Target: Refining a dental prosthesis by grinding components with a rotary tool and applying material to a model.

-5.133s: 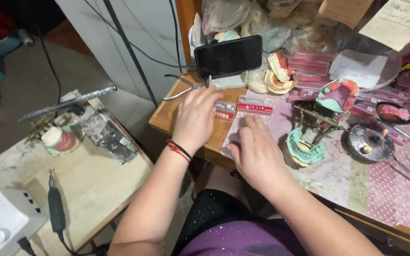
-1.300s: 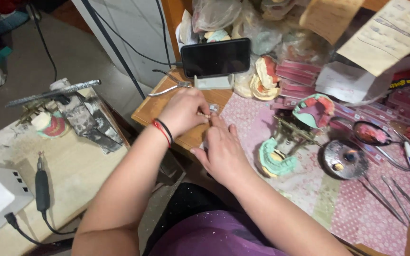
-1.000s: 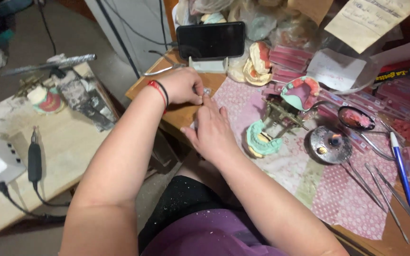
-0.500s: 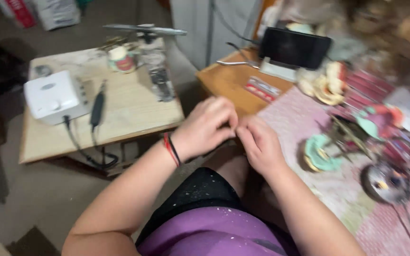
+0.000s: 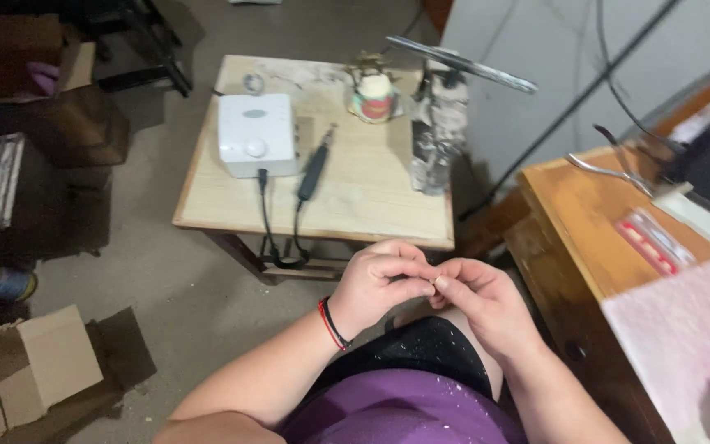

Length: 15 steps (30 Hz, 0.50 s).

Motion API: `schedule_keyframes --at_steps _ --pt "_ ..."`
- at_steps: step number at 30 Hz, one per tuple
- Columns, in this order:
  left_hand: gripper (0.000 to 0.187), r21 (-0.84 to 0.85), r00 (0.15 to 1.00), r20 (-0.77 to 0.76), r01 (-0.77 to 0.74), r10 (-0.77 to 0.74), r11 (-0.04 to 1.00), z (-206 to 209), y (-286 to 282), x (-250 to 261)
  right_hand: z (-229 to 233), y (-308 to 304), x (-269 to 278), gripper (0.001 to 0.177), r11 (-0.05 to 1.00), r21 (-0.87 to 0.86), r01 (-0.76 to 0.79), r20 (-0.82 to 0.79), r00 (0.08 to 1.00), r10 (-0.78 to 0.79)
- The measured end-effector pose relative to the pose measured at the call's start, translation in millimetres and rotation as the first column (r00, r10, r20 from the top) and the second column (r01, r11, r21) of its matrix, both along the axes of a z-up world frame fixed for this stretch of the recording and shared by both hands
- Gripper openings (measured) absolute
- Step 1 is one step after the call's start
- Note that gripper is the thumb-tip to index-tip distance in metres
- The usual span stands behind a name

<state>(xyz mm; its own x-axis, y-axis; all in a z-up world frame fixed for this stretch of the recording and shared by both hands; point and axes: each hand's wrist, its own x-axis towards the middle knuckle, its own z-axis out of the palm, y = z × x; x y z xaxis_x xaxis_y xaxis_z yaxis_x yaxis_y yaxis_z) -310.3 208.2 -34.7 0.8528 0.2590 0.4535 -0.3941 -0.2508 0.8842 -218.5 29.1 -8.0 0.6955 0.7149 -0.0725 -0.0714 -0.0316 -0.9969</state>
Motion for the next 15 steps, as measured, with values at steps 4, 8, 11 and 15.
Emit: schedule_keyframes --at_steps 4,8,11,15 --pt "0.017 -0.099 0.99 -0.034 -0.137 0.134 0.986 -9.9 35.2 -6.1 -12.6 44.1 -7.5 0.013 0.998 0.051 0.029 -0.011 1.0 -0.029" --pt "0.018 0.031 0.954 -0.048 -0.295 0.296 0.955 -12.9 66.2 -8.4 -33.8 83.0 -6.8 0.016 0.995 0.076 0.061 0.086 0.994 -0.068" --pt "0.01 0.292 0.904 -0.001 -0.408 0.427 0.865 -3.3 85.0 -11.0 -10.9 103.8 -10.6 0.019 0.995 0.083 0.049 0.271 0.96 -0.07" --pt "0.006 0.406 0.86 0.082 -0.491 0.504 0.771 -1.9 102.4 -1.3 -2.2 119.1 -4.0 0.028 0.998 -0.059 0.019 0.481 0.876 0.011"
